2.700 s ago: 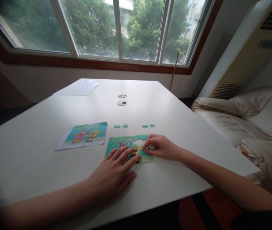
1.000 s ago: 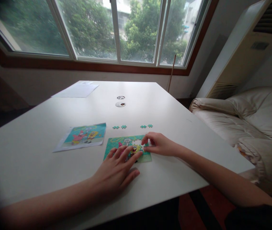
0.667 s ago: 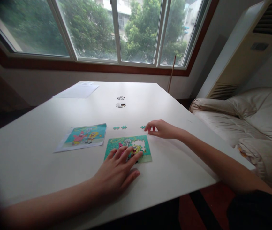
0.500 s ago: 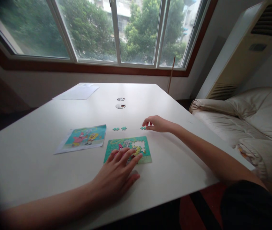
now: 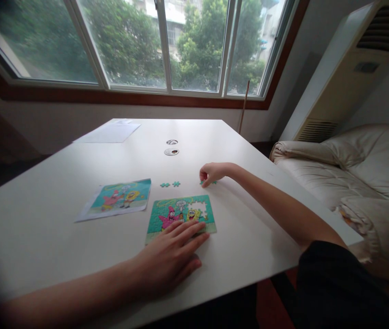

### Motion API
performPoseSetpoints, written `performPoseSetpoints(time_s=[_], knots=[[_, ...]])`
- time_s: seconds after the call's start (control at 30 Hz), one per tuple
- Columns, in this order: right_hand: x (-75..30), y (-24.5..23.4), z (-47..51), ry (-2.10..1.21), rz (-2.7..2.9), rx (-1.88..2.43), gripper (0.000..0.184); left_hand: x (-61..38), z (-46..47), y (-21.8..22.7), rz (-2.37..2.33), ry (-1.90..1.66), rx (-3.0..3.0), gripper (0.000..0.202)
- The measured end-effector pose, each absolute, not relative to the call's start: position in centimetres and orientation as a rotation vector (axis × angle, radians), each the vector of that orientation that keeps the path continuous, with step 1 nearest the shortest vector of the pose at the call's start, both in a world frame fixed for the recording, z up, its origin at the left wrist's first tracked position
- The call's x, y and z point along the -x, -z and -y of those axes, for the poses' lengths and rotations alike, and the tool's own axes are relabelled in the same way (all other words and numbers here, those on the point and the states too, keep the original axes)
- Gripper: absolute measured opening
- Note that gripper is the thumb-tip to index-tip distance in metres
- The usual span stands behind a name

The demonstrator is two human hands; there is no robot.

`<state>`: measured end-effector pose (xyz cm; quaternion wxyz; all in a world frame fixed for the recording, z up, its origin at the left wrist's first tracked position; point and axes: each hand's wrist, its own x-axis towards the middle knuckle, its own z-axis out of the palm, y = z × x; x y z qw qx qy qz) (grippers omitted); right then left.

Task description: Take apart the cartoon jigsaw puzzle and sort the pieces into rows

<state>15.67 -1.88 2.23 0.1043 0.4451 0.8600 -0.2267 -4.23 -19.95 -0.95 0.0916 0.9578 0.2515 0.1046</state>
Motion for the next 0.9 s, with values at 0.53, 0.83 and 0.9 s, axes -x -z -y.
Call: performPoseSetpoints(time_s=[0.53,0.83,0.9], knots=[[-17.9,-2.6,10.6,1.152,-2.949,-1.286,0.030,4.2,20.0,1.1,-0.819,-0.316,-2.825,0.046],[-17.1,-0.6,12.0,1.298,-2.925,-1.383,0.028,4.1,19.9,1.3,-0.825,-0.313,-2.825,0.045],[-17.0,-0.3,12.0,1.324,-2.903,-1.384,0.028,4.1,19.9,1.3,-0.824,-0.306,-2.824,0.045]])
